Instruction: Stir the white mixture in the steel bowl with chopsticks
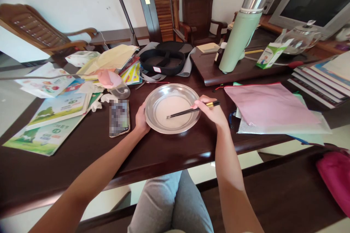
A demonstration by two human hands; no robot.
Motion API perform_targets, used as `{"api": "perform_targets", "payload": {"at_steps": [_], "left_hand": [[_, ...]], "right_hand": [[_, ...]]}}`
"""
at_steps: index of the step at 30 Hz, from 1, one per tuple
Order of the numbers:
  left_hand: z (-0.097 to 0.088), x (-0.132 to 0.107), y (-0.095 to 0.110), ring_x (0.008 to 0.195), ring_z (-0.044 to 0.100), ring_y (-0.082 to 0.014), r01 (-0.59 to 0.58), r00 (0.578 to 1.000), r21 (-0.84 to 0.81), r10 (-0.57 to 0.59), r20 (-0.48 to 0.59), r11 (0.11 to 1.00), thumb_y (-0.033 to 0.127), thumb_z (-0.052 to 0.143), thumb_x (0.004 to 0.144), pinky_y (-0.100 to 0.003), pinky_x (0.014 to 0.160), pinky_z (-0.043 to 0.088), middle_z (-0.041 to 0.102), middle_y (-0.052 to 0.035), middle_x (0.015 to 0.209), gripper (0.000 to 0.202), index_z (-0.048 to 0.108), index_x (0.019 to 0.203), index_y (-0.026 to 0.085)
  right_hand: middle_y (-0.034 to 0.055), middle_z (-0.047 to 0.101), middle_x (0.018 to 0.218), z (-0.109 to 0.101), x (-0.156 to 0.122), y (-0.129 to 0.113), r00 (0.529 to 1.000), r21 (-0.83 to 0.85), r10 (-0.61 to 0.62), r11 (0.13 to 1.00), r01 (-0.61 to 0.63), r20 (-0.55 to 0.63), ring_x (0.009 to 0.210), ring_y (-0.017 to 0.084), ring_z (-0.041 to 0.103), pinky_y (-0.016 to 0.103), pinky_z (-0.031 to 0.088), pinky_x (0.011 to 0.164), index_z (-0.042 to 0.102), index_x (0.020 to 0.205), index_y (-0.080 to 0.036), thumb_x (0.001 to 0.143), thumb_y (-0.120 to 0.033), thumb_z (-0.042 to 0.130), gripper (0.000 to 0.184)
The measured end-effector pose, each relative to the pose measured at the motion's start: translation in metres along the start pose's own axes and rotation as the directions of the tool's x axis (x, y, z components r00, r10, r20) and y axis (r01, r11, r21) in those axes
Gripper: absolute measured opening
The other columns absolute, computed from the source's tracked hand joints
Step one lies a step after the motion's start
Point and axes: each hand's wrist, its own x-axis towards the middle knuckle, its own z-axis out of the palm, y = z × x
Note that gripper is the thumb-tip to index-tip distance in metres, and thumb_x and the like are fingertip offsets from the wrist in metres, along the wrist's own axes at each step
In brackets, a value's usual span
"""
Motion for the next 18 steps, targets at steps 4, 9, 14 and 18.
{"api": "perform_targets", "payload": {"at_steps": [4, 9, 14, 18], "left_hand": [[0.000, 0.001, 0.000, 0.121, 0.083, -0.0329, 0.002, 1.000, -0.012, -0.002, -0.016, 1.000, 0.055, 0.094, 0.081, -0.042, 0.111, 0.063, 0.091, -0.0047, 0.108, 0.034, 0.086, 0.093, 0.025], [0.000, 0.001, 0.000, 0.123, 0.083, -0.0345, 0.023, 1.000, 0.001, -0.023, -0.016, 1.000, 0.059, 0.094, 0.079, -0.044, 0.113, 0.063, 0.091, -0.0044, 0.104, 0.037, 0.085, 0.092, 0.025], [0.000, -0.001, 0.002, 0.130, 0.082, -0.0367, 0.023, 1.000, -0.011, -0.023, -0.009, 1.000, 0.054, 0.096, 0.078, -0.046, 0.116, 0.064, 0.091, -0.0058, 0.106, 0.034, 0.084, 0.090, 0.025], [0.001, -0.002, 0.003, 0.132, 0.081, -0.0367, 0.033, 0.999, -0.020, -0.034, -0.014, 0.999, 0.053, 0.095, 0.079, -0.045, 0.117, 0.064, 0.091, -0.0058, 0.108, 0.032, 0.084, 0.090, 0.025]], "right_hand": [[0.0051, 0.089, 0.085, 0.002, 0.004, 0.005, 0.998, -0.065, -0.017, 0.998, 0.013, -0.063, 0.087, 0.030, 0.085, 0.046, 0.066, 0.089, 0.083, 0.076, -0.031, 0.092, -0.095, 0.077, 0.066], [0.0030, 0.075, 0.062, -0.009, 0.002, 0.007, 0.964, 0.023, 0.010, 1.000, -0.004, -0.267, 0.067, 0.029, 0.079, 0.046, 0.066, 0.078, 0.072, 0.061, -0.031, 0.091, -0.096, 0.076, 0.071], [0.0050, 0.084, 0.077, 0.003, 0.000, 0.002, 1.000, 0.010, 0.002, 1.000, -0.002, -0.010, 0.079, 0.030, 0.085, 0.045, 0.068, 0.083, 0.082, 0.070, -0.030, 0.092, -0.091, 0.081, 0.065], [0.0052, 0.088, 0.083, 0.003, 0.003, 0.006, 0.994, -0.070, -0.028, 0.997, 0.021, -0.102, 0.086, 0.030, 0.085, 0.048, 0.066, 0.090, 0.083, 0.075, -0.031, 0.092, -0.096, 0.076, 0.067]]}}
